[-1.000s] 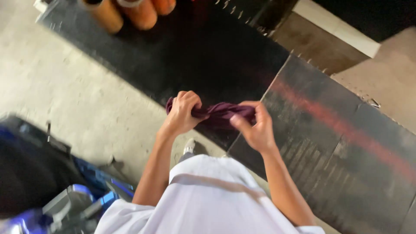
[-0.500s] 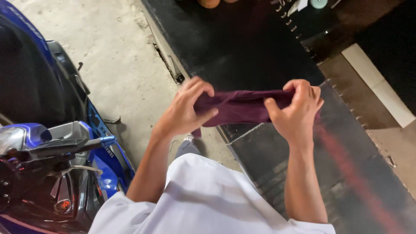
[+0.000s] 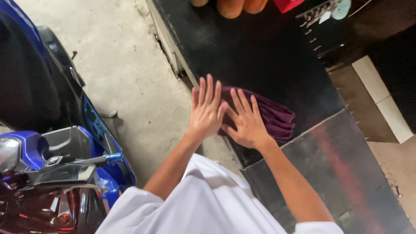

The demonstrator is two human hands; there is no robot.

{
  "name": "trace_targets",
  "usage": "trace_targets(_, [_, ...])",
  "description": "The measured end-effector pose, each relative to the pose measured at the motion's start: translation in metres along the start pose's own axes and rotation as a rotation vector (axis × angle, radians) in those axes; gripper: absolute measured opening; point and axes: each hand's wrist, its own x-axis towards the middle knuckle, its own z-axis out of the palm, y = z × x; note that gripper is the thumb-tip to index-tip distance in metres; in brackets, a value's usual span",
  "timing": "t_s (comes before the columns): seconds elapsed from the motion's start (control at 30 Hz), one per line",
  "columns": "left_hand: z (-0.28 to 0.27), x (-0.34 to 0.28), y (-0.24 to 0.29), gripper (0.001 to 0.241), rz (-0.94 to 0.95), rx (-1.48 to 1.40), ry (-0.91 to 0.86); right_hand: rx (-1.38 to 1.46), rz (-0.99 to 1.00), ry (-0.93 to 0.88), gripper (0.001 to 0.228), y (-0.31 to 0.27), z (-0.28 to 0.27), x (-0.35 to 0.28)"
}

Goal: Washing and drying bamboo cups and plastic baskets at a counter.

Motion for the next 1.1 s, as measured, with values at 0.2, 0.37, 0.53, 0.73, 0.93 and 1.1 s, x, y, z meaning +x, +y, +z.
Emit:
trace_targets(0.2, [0.000, 0.091, -0.081, 0.081, -0.189, 0.044, 0.047, 0.040, 0.083, 0.008, 0.090, -0.002, 0.019, 0.123])
trace_targets(0.37, [-0.018, 0.170, -0.157, 0.080, -0.242, 0.132, -0.082, 0.012, 0.200, 0.005, 0.093, 0.004, 0.029, 0.227])
trace_targets(0.53, [-0.032, 0.210, -0.189, 0.078, -0.193, 0.149, -0.148, 0.066, 0.273, -0.008, 0.094, 0.013, 0.027, 0.276])
trace_targets(0.73, [-0.043, 0.212, -0.161, 0.083, -0.246, 0.129, -0.120, 0.005, 0.275, -0.055, 0.090, 0.017, 0.032, 0.263])
trace_targets(0.93, [-0.026, 0.157, -0.098, 0.087, -0.182, 0.115, -0.124, 0.026, 0.245, 0.152, 0.094, 0.007, 0.032, 0.166])
trace_targets(1.1, [-0.006, 0.103, -0.022, 0.090, -0.046, 0.130, -0.174, 0.054, 0.306, 0.135, 0.085, 0.000, 0.030, 0.059])
